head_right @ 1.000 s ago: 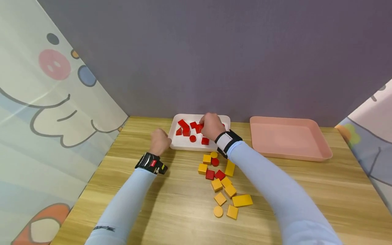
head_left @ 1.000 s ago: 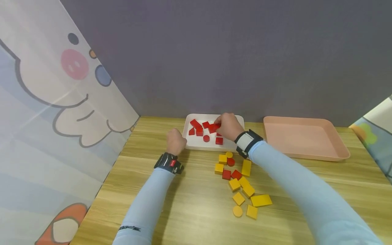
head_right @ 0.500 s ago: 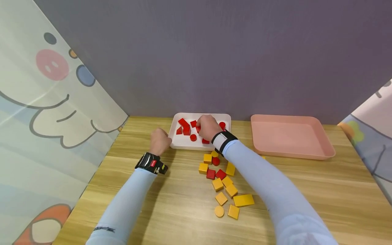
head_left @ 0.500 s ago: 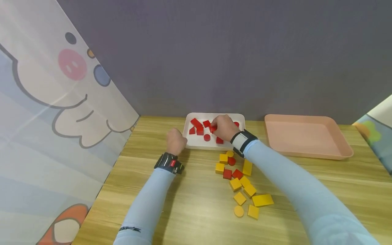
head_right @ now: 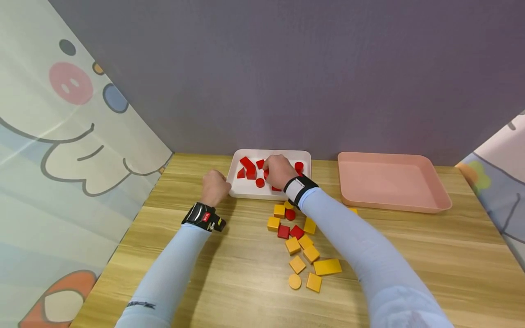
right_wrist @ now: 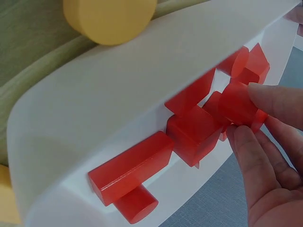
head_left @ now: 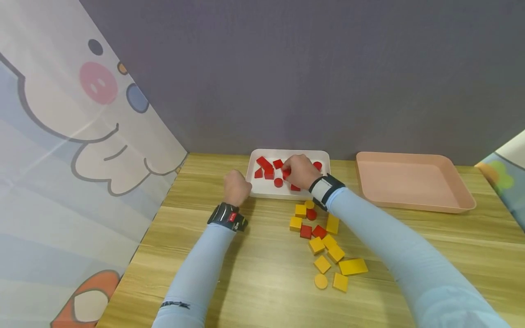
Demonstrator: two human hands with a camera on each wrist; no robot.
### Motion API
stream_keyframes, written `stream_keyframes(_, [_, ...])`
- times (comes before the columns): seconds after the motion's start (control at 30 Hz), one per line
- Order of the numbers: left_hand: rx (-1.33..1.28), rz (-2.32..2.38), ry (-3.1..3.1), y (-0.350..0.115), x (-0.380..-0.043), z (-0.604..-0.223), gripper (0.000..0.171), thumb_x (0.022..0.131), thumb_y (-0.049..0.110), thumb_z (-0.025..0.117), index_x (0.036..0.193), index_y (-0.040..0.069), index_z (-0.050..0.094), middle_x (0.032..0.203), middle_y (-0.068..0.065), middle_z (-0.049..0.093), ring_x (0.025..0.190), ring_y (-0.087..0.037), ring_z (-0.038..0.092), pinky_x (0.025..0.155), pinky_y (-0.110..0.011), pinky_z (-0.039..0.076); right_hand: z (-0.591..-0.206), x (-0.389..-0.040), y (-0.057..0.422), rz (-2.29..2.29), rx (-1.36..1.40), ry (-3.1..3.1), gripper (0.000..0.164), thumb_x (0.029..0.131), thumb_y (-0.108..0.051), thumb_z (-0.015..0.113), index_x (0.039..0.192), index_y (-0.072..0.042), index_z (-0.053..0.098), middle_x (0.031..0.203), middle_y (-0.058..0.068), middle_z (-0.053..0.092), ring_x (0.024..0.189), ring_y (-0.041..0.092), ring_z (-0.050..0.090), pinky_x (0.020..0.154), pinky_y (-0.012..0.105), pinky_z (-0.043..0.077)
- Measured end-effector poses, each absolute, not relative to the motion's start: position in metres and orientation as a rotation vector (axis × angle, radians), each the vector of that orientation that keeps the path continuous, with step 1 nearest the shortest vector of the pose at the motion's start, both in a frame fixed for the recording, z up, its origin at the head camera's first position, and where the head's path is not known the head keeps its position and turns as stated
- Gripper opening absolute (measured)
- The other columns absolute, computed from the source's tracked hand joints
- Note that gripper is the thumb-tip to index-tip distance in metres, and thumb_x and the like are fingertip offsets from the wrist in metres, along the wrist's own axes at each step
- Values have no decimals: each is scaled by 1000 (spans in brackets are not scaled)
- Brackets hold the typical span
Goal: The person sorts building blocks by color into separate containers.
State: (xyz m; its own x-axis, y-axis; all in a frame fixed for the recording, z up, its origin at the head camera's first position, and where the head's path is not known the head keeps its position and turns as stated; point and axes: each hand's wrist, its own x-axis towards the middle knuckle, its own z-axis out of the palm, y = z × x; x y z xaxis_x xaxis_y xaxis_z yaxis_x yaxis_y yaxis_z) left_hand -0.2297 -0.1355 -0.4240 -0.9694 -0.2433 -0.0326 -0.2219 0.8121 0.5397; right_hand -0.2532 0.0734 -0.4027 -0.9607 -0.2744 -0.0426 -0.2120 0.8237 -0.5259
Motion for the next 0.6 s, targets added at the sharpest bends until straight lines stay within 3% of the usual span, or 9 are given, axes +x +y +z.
stream_keyframes(0.6, [379,-894,-2958,-136,-231,-423,15,87,-1,67,72,0,67,65,-11,61,62,-23,58,48,-25,43,-398,-244,89,-838,-345,2863,36,89,-4,77,125,-4,74,126,15,72,106,32,64,97,41,61])
